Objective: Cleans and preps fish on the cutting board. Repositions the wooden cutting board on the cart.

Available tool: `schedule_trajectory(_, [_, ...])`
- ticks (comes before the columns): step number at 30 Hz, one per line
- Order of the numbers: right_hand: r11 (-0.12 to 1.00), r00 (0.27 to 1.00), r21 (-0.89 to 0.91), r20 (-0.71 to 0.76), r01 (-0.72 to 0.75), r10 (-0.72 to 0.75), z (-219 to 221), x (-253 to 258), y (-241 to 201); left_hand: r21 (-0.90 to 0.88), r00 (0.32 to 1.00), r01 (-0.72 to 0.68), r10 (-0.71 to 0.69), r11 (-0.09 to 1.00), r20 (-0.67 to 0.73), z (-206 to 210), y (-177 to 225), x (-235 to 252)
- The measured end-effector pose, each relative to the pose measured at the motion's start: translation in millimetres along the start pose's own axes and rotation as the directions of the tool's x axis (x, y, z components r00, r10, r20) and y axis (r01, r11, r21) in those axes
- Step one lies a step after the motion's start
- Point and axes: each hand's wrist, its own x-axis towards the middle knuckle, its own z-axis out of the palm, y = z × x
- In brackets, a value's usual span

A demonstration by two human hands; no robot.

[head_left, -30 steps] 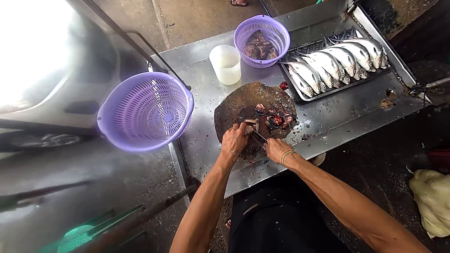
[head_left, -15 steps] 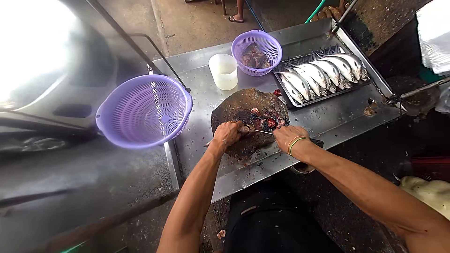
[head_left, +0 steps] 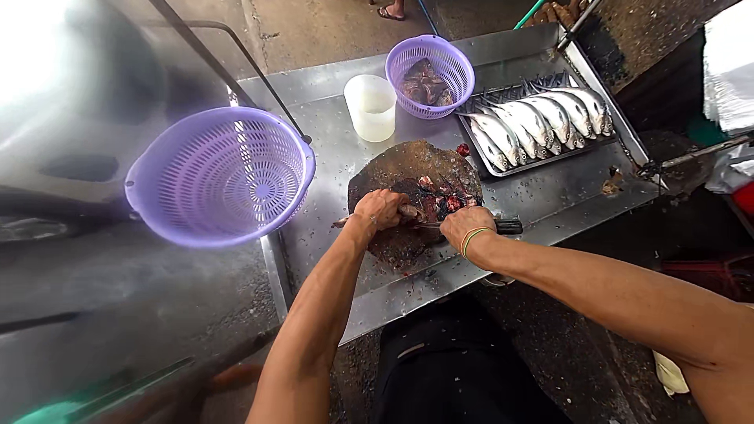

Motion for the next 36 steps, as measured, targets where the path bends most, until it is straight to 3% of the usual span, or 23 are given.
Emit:
schedule_trajectory(14, [0.965, 0.996, 0.246, 0.015, -0.088, 0.087, 26, 17, 0, -0.225, 0.990, -0.100, 0.119, 0.969, 0.073, -10, -49, 42])
schedule_trajectory(23, [0.974, 0.991, 0.184, 0.002, -0.129, 0.131, 1, 25, -7, -0.099, 0.995, -0.082, 0.088, 0.992, 0.048, -7, -36, 39])
schedule_trajectory(30, [0.957, 0.997, 0.290, -0.070, -0.009, 0.031, 51, 37, 17, -0.207, 1.000, -0.022, 0.025, 0.978, 0.012, -2, -44, 31])
schedule_trajectory(36, [0.964, 0.996, 0.252, -0.021, -0.080, 0.088, 23, 25, -11, -0.075, 0.998, -0.018, 0.023, 0.997, 0.058, -7, -23, 29])
